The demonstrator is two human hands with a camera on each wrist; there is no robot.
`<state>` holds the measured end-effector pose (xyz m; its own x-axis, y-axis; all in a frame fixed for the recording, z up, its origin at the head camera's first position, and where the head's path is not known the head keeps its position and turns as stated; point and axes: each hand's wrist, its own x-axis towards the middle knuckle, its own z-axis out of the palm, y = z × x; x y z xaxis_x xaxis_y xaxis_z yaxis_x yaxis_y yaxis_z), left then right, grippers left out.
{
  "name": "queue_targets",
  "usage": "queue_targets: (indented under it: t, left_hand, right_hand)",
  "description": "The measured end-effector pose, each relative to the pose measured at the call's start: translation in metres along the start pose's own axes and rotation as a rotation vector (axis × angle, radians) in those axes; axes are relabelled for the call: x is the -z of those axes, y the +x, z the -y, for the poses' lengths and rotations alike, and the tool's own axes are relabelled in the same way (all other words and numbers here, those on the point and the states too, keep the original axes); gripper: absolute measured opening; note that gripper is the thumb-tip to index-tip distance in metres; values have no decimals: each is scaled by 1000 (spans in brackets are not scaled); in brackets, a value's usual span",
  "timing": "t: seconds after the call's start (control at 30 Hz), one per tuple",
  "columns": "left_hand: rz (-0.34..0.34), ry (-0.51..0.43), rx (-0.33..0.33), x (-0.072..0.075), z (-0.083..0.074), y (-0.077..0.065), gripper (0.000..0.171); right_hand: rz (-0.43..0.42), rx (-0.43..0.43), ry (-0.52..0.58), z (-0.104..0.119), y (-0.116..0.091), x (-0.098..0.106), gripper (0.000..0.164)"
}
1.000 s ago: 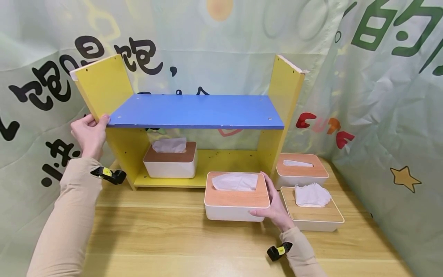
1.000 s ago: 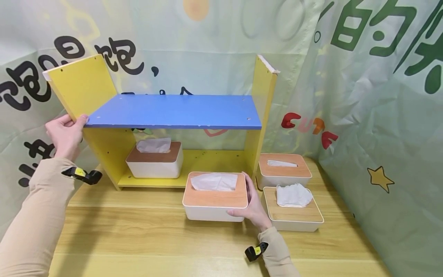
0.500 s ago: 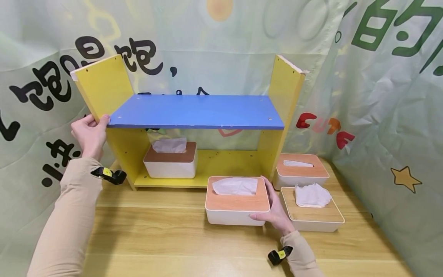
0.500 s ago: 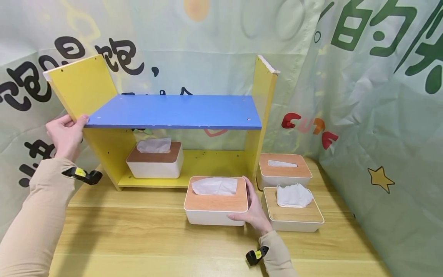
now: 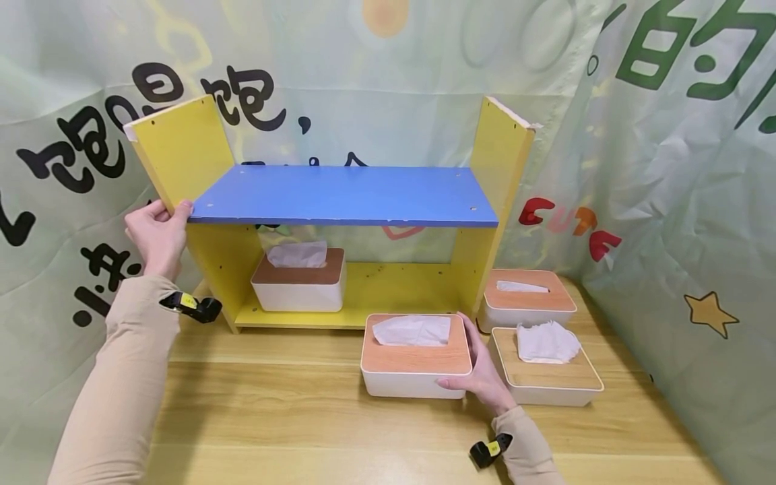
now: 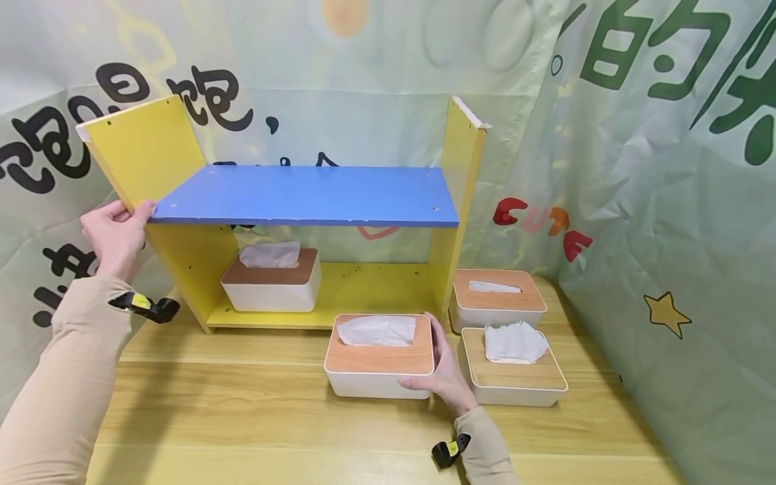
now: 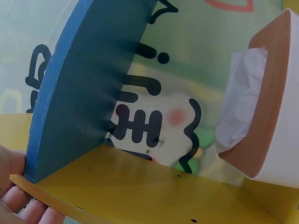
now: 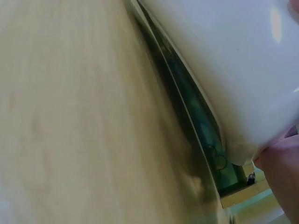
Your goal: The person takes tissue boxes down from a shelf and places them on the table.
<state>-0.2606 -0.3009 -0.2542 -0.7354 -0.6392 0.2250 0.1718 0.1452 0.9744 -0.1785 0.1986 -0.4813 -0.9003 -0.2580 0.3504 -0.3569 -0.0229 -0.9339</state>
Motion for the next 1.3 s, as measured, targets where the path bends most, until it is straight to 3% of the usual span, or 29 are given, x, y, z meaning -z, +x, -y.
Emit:
queue_targets:
  t: [0.5,1.3]
  left_hand:
    - [-2,-17,21,0,-1,0,41]
    - [4,-21,36,-1,-2,0,42]
  right_hand:
    - [20,-8,17,-3,0,3,124]
    - [70,-101,4,-2,-5,11,131]
